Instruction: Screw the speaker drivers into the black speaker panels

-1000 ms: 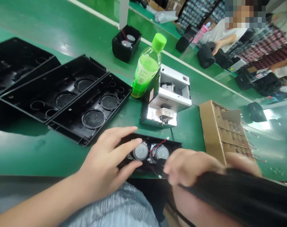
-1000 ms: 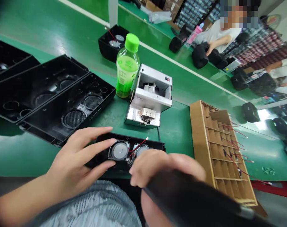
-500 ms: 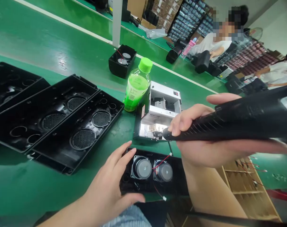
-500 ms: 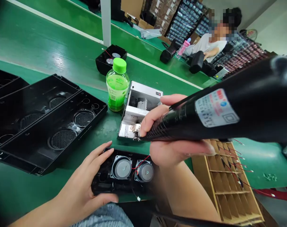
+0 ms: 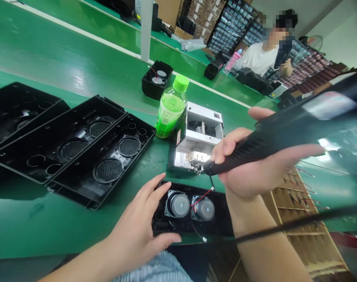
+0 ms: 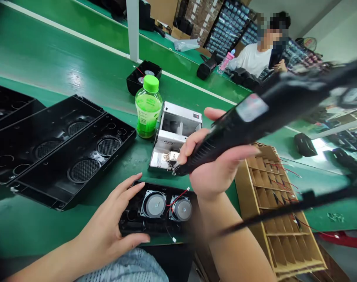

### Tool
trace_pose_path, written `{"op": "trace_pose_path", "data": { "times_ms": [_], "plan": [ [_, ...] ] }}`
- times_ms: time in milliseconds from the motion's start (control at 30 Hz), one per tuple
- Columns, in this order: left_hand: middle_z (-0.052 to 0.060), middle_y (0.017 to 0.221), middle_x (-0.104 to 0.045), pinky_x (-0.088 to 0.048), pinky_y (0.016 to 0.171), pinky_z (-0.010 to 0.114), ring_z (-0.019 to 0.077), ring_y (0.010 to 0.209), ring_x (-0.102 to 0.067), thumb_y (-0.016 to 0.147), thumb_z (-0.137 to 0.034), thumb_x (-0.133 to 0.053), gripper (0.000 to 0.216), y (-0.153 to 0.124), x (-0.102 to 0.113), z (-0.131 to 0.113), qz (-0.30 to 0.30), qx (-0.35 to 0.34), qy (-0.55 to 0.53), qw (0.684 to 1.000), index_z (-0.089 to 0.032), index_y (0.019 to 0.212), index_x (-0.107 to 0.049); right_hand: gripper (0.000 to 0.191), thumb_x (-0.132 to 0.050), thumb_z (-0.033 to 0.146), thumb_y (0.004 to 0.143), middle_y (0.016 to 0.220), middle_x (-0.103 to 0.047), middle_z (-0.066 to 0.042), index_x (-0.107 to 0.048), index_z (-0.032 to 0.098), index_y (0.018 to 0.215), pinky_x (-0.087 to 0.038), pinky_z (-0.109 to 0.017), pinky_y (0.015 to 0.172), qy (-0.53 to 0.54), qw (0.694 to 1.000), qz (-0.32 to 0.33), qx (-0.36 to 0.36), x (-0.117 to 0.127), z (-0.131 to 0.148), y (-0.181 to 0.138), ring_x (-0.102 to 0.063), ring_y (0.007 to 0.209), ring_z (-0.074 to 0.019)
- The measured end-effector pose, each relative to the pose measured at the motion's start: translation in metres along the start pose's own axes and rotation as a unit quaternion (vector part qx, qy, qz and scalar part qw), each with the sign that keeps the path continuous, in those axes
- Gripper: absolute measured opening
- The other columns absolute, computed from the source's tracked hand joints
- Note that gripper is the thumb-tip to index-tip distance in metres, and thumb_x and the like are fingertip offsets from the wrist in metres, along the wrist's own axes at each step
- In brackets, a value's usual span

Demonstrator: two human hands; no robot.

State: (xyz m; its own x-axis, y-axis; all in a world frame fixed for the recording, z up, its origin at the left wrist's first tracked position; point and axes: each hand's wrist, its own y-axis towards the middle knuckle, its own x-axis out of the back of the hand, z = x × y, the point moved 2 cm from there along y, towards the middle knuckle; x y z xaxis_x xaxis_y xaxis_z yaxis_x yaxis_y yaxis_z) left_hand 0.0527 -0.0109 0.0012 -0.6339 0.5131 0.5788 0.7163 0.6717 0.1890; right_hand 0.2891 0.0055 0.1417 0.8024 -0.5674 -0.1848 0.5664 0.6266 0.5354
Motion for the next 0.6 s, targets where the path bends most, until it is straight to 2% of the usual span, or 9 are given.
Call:
{"op": "trace_pose_path", "data": {
  "times_ms": [100, 233, 367, 500, 600],
  "plan": [
    [0.017, 0.183, -0.037, -0.056, 0.125, 0.064, 0.0433, 0.163, -0.047, 0.083, -0.045, -0.095, 0.107, -0.002, 0.001, 0.0, -0.006, 0.002, 0.003, 1.0, -0.035, 0.171, -0.034, 0.07, -0.049, 0.089, 0.096, 0.056, -0.062, 0.005, -0.069, 0.025, 0.12, -0.04, -0.031, 0.032, 0.018, 0.999, -0.004, -0.032, 0.003, 0.007, -0.01, -0.049, 0.034, -0.0172],
    [0.016, 0.181, -0.04, -0.053, 0.128, 0.064, 0.0419, 0.164, -0.047, 0.082, -0.041, -0.097, 0.111, -0.003, 0.002, 0.0, -0.009, 0.008, -0.019, 1.0, -0.036, 0.172, -0.033, 0.055, -0.07, 0.08, 0.091, 0.057, -0.066, 0.007, -0.071, 0.029, 0.114, -0.048, -0.034, 0.043, 0.005, 0.997, -0.061, -0.054, 0.0, 0.044, -0.024, -0.051, 0.04, -0.0168],
    [0.017, 0.182, -0.038, -0.048, 0.13, 0.069, 0.0434, 0.166, -0.043, 0.081, -0.042, -0.099, 0.114, 0.0, 0.005, 0.0, 0.003, 0.02, -0.047, 0.999, -0.037, 0.172, -0.031, 0.058, -0.052, 0.083, 0.099, 0.054, -0.061, 0.006, -0.074, 0.029, 0.109, -0.039, -0.037, 0.041, -0.009, 0.993, -0.108, -0.042, -0.009, 0.071, -0.036, -0.047, 0.038, -0.0178],
    [0.017, 0.181, -0.039, -0.047, 0.13, 0.07, 0.0435, 0.166, -0.043, 0.08, -0.045, -0.1, 0.113, 0.003, 0.006, 0.001, 0.0, 0.002, -0.069, 0.998, -0.037, 0.171, -0.033, 0.049, -0.054, 0.077, 0.102, 0.054, -0.06, 0.006, -0.075, 0.032, 0.101, -0.042, -0.039, 0.041, -0.03, 0.994, -0.085, -0.061, -0.016, 0.067, -0.046, -0.046, 0.037, -0.0188],
    [0.019, 0.181, -0.039, -0.048, 0.13, 0.069, 0.0428, 0.165, -0.044, 0.083, -0.05, -0.097, 0.11, 0.003, 0.005, 0.003, -0.007, -0.022, -0.068, 0.997, -0.035, 0.171, -0.034, 0.055, -0.056, 0.082, 0.098, 0.054, -0.064, 0.005, -0.076, 0.032, 0.103, -0.046, -0.038, 0.044, -0.006, 0.995, -0.07, -0.068, -0.021, 0.055, -0.052, -0.049, 0.039, -0.0186]
  ]
}}
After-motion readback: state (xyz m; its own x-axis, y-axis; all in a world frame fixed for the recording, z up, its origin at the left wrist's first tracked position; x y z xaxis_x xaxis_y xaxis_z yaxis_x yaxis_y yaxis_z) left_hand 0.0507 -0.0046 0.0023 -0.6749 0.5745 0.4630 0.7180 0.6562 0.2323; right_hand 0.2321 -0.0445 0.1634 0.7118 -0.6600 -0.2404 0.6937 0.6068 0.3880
